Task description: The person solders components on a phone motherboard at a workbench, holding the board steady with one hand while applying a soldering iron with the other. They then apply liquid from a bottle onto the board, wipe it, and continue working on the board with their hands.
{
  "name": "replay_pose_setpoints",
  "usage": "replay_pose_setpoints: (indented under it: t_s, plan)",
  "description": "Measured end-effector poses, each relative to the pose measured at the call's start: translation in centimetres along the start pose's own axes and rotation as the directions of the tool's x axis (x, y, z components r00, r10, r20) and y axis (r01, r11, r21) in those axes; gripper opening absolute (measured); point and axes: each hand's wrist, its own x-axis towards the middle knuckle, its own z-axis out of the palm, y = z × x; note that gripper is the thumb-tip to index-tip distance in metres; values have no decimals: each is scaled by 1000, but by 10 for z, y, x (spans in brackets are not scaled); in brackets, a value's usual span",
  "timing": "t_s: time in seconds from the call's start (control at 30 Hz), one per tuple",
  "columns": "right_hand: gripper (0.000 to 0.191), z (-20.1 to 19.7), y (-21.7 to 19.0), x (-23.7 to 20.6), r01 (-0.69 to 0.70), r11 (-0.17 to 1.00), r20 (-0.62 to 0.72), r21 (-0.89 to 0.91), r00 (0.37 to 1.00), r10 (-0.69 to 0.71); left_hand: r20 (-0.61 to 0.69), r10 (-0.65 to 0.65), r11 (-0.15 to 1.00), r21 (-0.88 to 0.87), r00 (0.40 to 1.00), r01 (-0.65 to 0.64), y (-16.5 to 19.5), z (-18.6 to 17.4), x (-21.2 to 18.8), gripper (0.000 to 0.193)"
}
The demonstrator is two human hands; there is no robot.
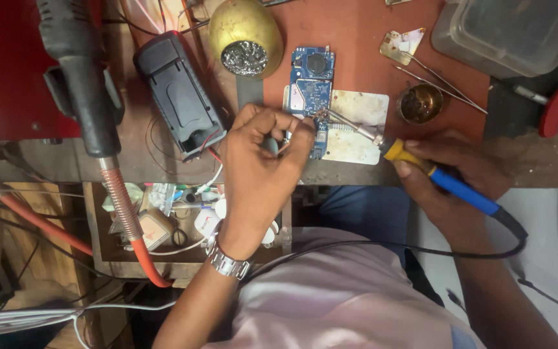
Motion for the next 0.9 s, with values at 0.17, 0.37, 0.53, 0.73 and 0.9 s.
replay_pose_setpoints:
  t_s: [0.17, 0.37, 0.53, 0.73, 0.9]
  plan:
    - [19, 1, 0, 1, 0, 1000, -5, -5, 1000, 0, 0, 19, 999, 29, 1000, -19, 0, 0, 1, 9]
    - [20, 2, -2, 3, 3, 1000, 8, -23, 1000, -3, 1, 38, 999, 7, 999, -38, -3, -2, 1, 9]
    - [20, 2, -2, 5, 13, 1000, 10, 7, 1000, -13, 13, 38, 999, 7, 999, -38, -3, -2, 1, 9]
    - [23, 1, -3, 4, -2, 1000, 7, 0, 1000, 2, 28, 51, 998, 27, 998, -52, -7, -3, 2, 9]
    - [23, 1, -1, 3, -26, 1000, -17, 17, 999, 27, 7, 62, 993, -103, 998, -61, -12, -4, -2, 5]
